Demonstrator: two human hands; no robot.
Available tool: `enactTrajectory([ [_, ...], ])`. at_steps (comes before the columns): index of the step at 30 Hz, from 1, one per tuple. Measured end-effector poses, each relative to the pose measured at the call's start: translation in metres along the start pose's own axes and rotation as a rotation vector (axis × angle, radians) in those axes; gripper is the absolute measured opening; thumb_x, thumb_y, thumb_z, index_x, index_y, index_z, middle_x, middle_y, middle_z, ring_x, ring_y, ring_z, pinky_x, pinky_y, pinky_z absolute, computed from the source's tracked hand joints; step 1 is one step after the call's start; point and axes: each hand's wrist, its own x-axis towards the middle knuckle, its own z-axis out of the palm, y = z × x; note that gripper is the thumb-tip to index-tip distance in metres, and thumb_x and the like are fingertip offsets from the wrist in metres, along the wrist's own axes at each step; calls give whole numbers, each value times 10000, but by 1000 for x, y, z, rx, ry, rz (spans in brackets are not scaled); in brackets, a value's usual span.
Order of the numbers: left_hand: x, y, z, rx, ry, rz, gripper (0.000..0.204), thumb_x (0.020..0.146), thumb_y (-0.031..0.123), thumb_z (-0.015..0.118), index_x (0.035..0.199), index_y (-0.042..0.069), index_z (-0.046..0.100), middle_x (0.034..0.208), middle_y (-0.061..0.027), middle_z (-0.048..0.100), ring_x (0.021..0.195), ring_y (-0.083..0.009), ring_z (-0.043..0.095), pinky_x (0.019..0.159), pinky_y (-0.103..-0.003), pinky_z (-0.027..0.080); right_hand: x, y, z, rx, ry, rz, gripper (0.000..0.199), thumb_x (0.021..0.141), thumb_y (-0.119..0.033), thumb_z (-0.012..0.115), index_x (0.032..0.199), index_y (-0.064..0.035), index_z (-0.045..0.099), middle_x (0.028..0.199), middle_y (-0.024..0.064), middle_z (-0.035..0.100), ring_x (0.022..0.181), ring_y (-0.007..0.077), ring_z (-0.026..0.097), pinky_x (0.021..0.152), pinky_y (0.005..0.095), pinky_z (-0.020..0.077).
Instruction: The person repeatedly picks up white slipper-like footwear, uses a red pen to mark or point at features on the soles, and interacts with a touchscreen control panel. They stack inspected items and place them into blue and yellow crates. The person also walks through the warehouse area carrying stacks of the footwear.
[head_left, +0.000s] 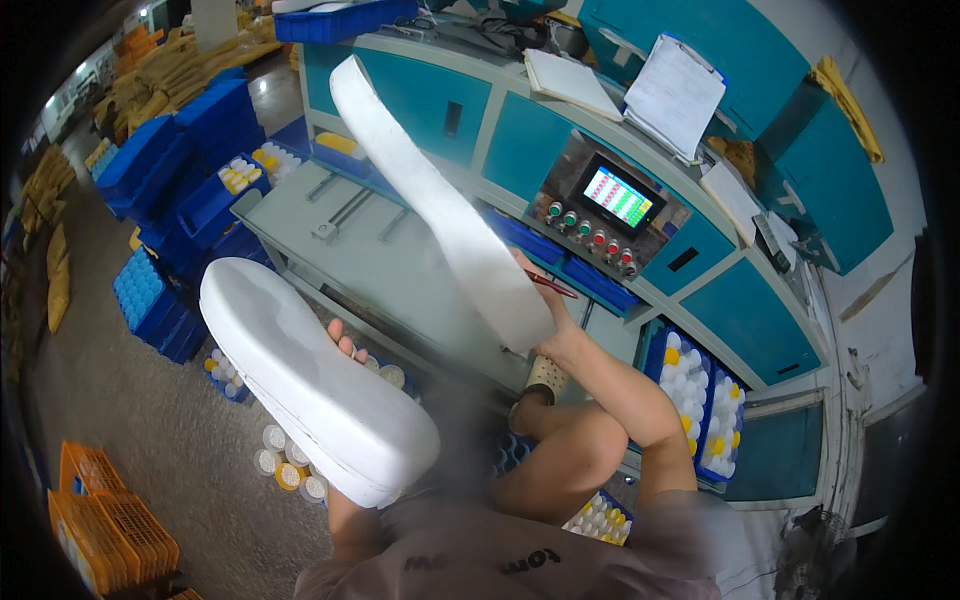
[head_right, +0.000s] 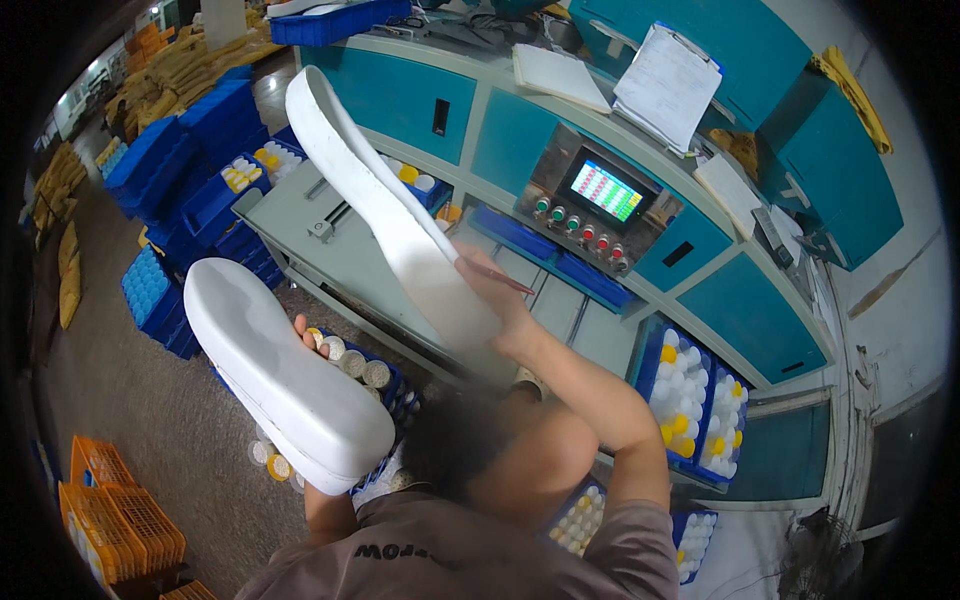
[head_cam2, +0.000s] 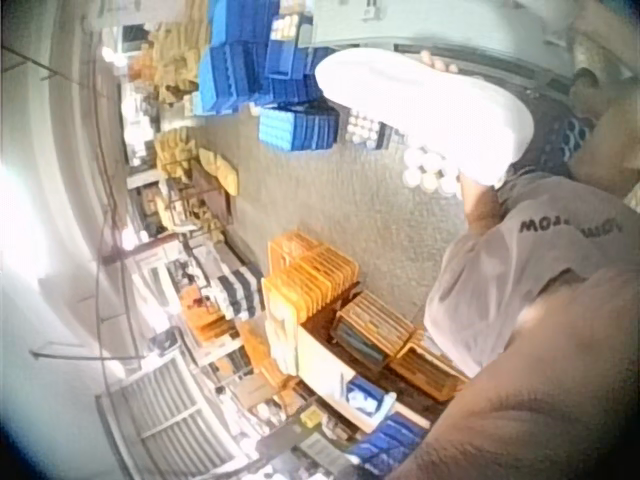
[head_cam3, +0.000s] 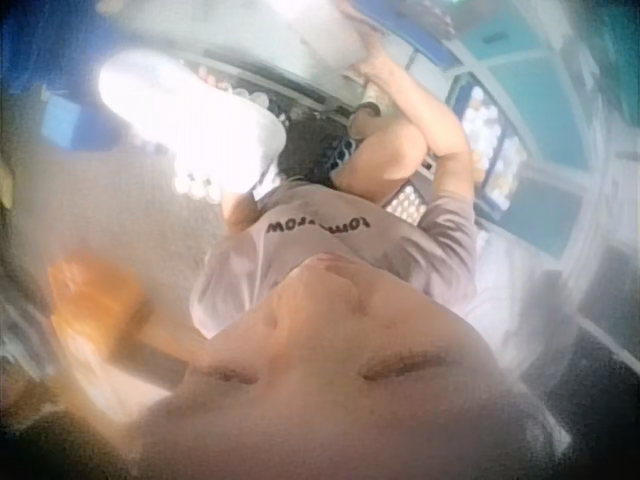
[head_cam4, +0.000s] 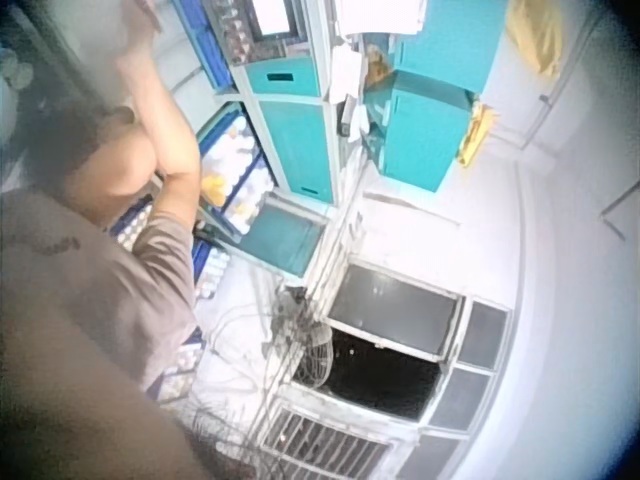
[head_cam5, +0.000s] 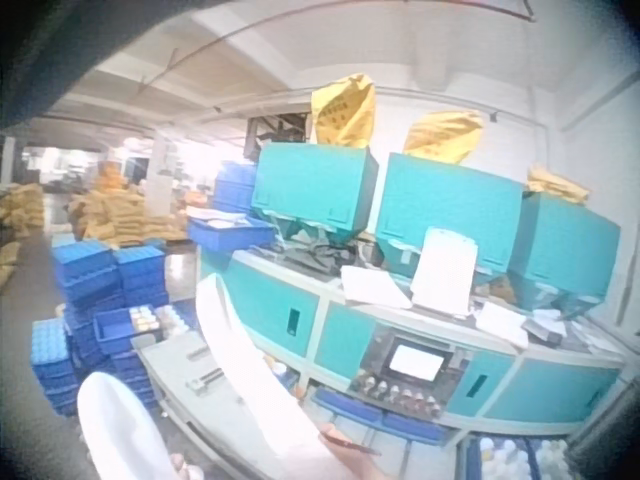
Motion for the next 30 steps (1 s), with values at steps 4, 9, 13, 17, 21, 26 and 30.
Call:
enactTrajectory([
  [4,-1,-12,6,180,52,34,742,1039,458,474,1571,28,188,1510,-229,407,1285,-322,558,1076,-458,497,-3,-5,-3,-12,-35,-63,446,1016,-349,569,1374,-91,505,1215,46,594,1102,120,559,939,306,467],
  [9,19,-38,7,459,148,93,742,1021,511,456,1579,87,211,1591,-141,315,1365,-339,472,1049,-405,502,-5,-8,-12,-580,75,-568,356,1021,-201,576,1353,-88,514,1282,70,600,1033,140,602,925,288,491],
  [13,38,-68,13,665,231,11,703,1025,468,479,1569,88,248,1613,-122,242,1360,-364,456,1042,-424,491,-19,2,-16,-933,85,-748,248,985,-116,610,1231,-112,576,1279,95,653,1014,220,686,848,343,556],
  [17,29,-95,16,1155,-61,46,648,1026,446,446,1498,8,377,1529,-201,379,1288,-341,525,1006,-400,522,-39,19,-27,-1077,-24,-788,295,929,-211,693,1188,-100,605,1169,128,670,980,303,687,855,378,558],
  [21,28,-120,-3,1062,-71,-131,642,1020,435,451,1486,-3,388,1510,-205,398,1271,-341,537,998,-404,527,-44,25,-66,-1000,-201,-543,325,933,-228,703,1213,-100,599,1109,114,659,1000,242,673,842,333,552],
  [26,27,-149,-47,957,-3,-314,634,1013,420,458,1470,-17,403,1487,-210,422,1250,-341,552,988,-409,534,-13,6,-164,-770,181,-649,318,971,-192,663,1259,-76,592,974,71,658,778,142,645,687,272,522],
  [30,22,-172,-80,901,53,-409,628,1008,408,464,1457,-27,414,1468,-214,441,1233,-341,564,979,-413,540,24,-28,-275,-1029,847,-765,161,958,-111,635,1102,-48,672,857,52,674,791,162,629,690,284,493],
])
